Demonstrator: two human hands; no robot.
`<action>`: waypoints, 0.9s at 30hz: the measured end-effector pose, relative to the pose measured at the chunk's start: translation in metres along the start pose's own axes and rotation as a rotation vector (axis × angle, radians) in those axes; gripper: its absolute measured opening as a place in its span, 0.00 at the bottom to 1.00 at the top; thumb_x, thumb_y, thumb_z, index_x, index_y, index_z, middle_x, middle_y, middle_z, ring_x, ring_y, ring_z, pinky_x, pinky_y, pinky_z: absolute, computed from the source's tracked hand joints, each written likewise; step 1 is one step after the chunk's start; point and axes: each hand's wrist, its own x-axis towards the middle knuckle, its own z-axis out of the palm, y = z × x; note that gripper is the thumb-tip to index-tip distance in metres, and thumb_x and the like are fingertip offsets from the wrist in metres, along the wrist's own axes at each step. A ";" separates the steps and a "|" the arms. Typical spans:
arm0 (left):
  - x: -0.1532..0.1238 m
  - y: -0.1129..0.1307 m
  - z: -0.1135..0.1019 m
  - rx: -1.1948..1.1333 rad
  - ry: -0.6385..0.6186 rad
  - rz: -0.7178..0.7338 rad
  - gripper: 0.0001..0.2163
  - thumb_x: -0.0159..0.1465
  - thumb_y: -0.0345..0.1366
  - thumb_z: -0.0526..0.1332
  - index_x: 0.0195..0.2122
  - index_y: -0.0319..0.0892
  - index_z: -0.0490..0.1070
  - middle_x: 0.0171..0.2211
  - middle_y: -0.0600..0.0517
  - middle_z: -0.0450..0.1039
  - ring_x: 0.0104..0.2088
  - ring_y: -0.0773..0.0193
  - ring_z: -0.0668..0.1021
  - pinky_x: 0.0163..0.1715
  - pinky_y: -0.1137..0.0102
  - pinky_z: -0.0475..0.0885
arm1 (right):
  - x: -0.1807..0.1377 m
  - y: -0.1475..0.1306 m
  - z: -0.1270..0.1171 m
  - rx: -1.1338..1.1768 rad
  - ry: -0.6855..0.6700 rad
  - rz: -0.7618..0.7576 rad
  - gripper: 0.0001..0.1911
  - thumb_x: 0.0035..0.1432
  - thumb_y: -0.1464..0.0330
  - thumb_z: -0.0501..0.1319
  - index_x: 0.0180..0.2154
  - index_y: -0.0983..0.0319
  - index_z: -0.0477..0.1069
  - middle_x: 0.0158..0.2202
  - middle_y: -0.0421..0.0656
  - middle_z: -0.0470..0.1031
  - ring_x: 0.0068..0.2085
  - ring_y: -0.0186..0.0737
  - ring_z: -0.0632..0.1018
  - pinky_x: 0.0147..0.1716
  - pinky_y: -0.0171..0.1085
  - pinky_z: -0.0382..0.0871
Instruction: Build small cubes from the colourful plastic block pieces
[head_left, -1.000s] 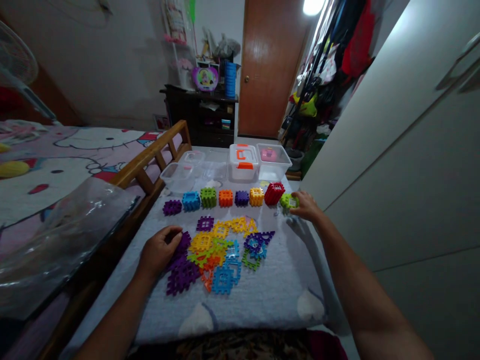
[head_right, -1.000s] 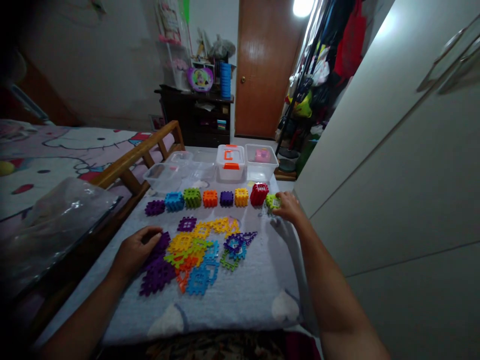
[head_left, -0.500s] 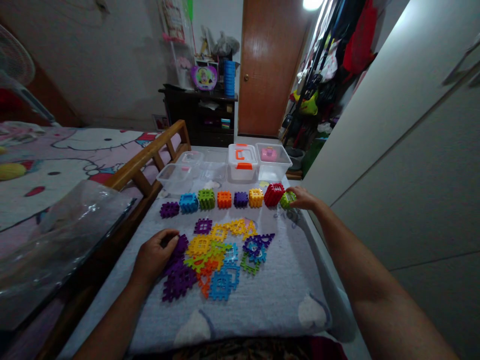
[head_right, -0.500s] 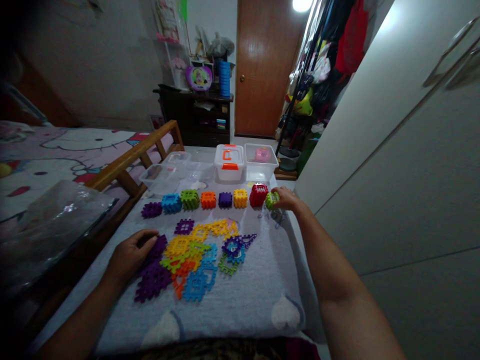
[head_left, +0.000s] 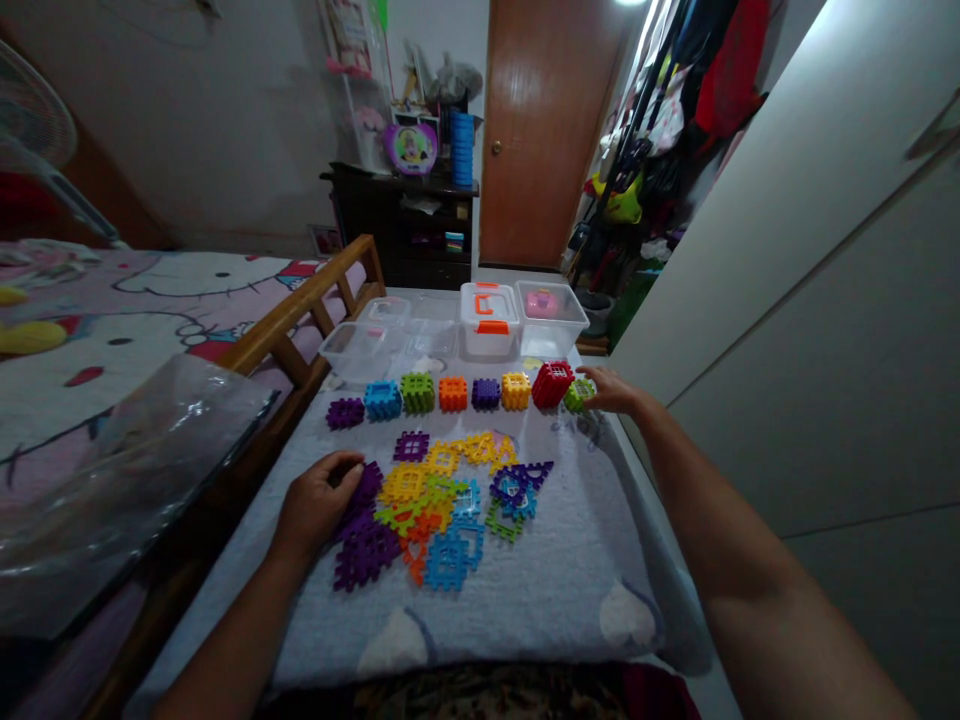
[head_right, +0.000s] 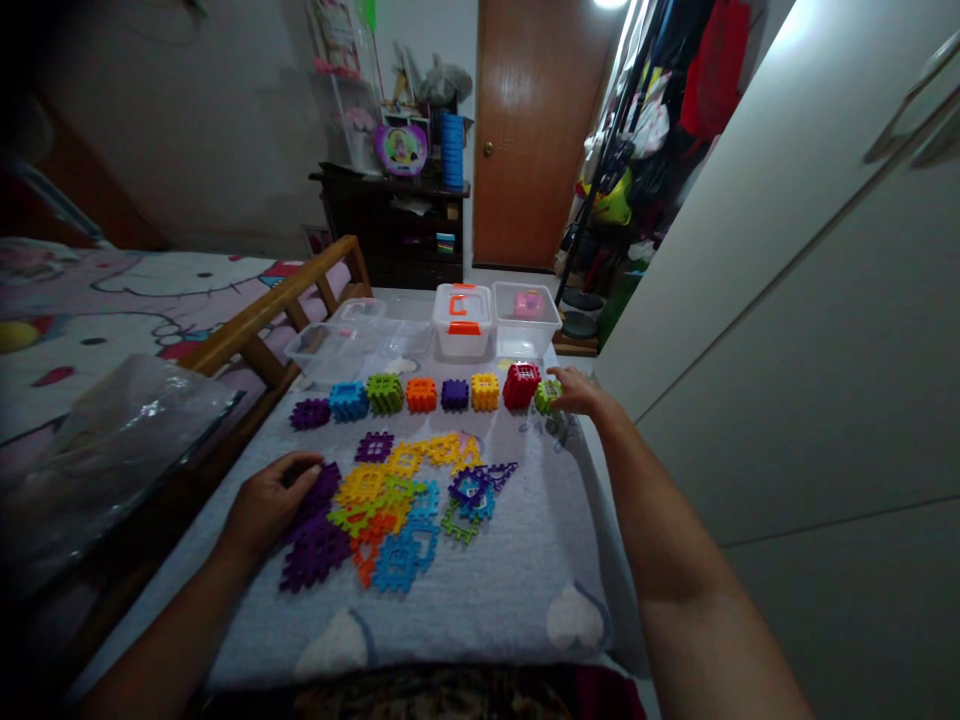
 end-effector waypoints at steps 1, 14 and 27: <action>0.000 0.001 0.000 -0.007 0.000 0.000 0.19 0.56 0.52 0.58 0.38 0.44 0.77 0.40 0.47 0.81 0.42 0.53 0.81 0.48 0.63 0.74 | -0.006 0.001 -0.001 0.022 0.048 -0.003 0.40 0.47 0.67 0.69 0.62 0.60 0.64 0.60 0.53 0.67 0.60 0.57 0.68 0.58 0.49 0.63; -0.004 0.008 -0.001 -0.046 0.005 0.025 0.18 0.56 0.50 0.58 0.38 0.43 0.76 0.38 0.48 0.81 0.41 0.55 0.80 0.47 0.64 0.73 | -0.120 -0.108 0.077 0.419 0.175 -0.340 0.24 0.56 0.62 0.63 0.54 0.59 0.71 0.52 0.49 0.72 0.54 0.50 0.73 0.56 0.49 0.66; -0.003 0.009 0.000 -0.049 0.011 0.032 0.17 0.57 0.49 0.58 0.37 0.42 0.76 0.37 0.49 0.80 0.38 0.56 0.80 0.44 0.66 0.73 | -0.132 -0.129 0.102 0.452 0.300 -0.278 0.33 0.54 0.63 0.61 0.61 0.62 0.63 0.54 0.53 0.72 0.55 0.53 0.71 0.58 0.51 0.63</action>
